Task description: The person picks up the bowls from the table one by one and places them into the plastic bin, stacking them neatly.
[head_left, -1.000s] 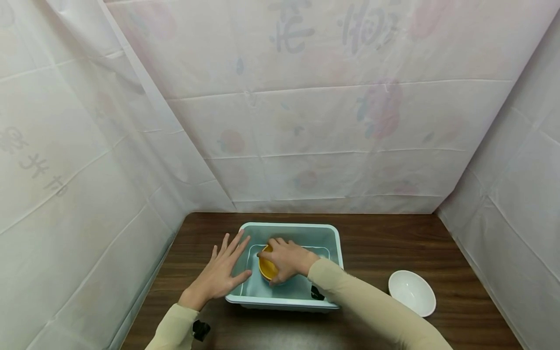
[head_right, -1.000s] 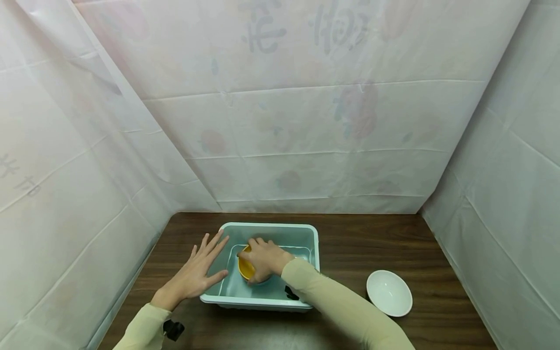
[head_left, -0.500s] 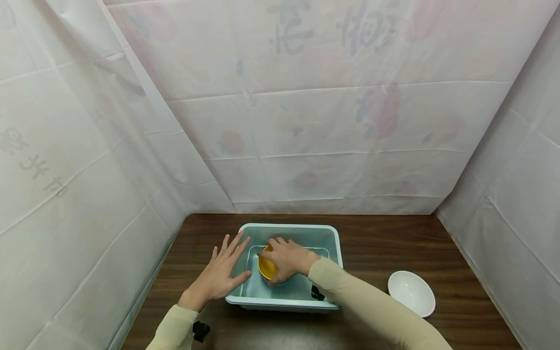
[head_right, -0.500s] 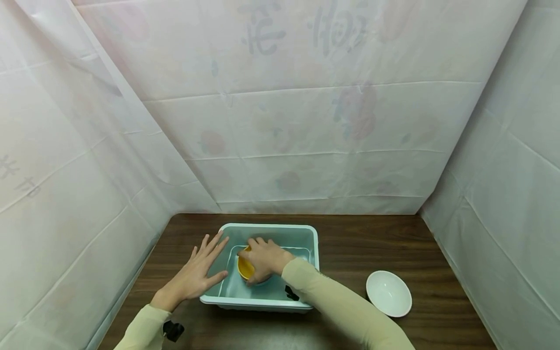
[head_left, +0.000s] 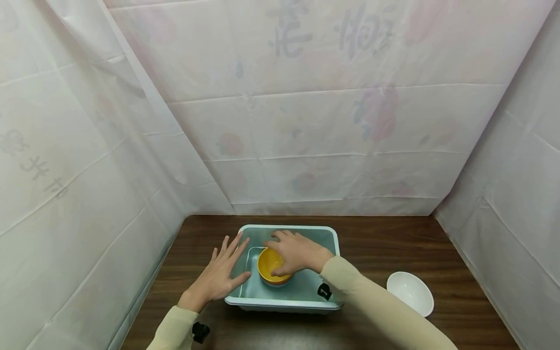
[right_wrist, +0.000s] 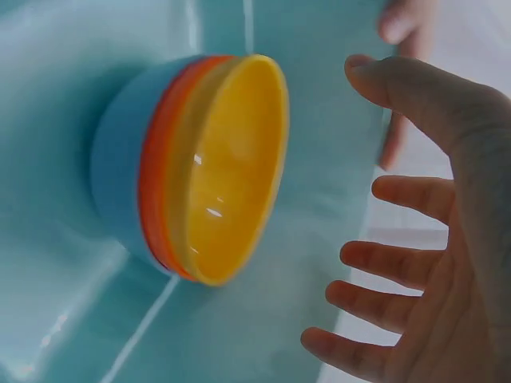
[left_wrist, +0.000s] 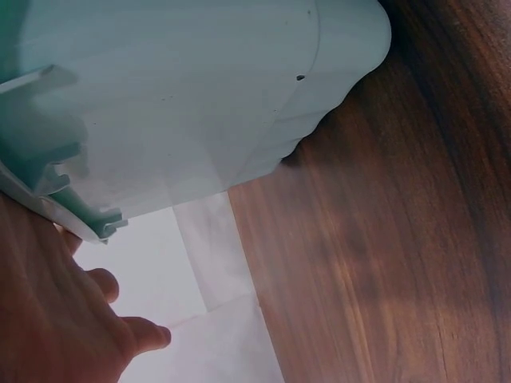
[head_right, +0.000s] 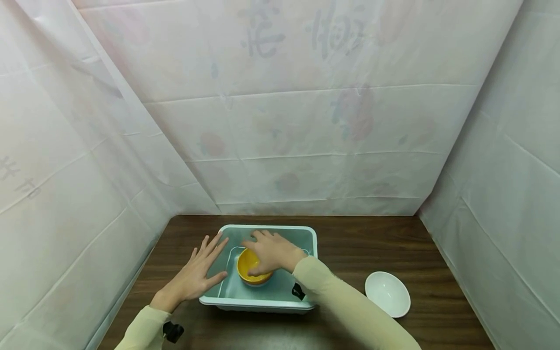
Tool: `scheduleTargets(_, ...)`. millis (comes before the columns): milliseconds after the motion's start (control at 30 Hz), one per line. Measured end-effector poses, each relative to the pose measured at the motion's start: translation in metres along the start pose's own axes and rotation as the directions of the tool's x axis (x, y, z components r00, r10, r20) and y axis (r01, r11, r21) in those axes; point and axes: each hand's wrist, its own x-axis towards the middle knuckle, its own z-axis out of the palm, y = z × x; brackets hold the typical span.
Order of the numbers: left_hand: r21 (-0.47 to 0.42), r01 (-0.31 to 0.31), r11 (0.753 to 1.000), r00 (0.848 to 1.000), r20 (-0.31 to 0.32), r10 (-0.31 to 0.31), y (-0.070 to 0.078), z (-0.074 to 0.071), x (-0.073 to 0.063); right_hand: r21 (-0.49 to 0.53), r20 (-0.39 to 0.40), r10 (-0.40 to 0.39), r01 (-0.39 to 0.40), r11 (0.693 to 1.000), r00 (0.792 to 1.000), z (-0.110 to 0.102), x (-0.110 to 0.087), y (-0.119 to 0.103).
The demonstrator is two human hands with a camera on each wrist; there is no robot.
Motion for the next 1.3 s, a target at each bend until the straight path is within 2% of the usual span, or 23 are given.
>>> scheduleTargets(267,0.004,0.009,1.0,1.0,0.0,-0.009,-0.002,0.001,0.001,0.043,-0.102,-0.006,0.011,0.999,0.995,-0.025,-0.027,0.01)
scheduleTargets(500,0.005,0.007,1.0,1.0,-0.004,-0.007,-0.001,0.0,0.0,0.073,-0.177,0.077,-0.065,0.995,0.981,-0.033,-0.053,0.02)
scheduleTargets(700,0.005,0.003,1.0,1.0,-0.022,-0.003,-0.002,-0.003,-0.001,0.104,-0.244,0.117,-0.094,0.99,0.963,-0.034,-0.069,0.028)
scheduleTargets(833,-0.002,0.001,1.0,1.0,-0.02,-0.001,-0.002,-0.004,-0.002,0.115,-0.295,0.144,-0.115,0.987,0.944,-0.035,-0.082,0.032)
scheduleTargets(1067,-0.003,0.007,1.0,1.0,-0.021,-0.007,-0.003,-0.003,-0.001,0.131,-0.397,0.183,-0.142,0.981,0.899,-0.034,-0.108,0.043)
scheduleTargets(1300,-0.017,0.001,1.0,1.0,-0.012,-0.001,-0.001,0.0,0.0,0.113,-0.449,0.226,-0.196,0.974,0.864,-0.024,-0.136,0.058)
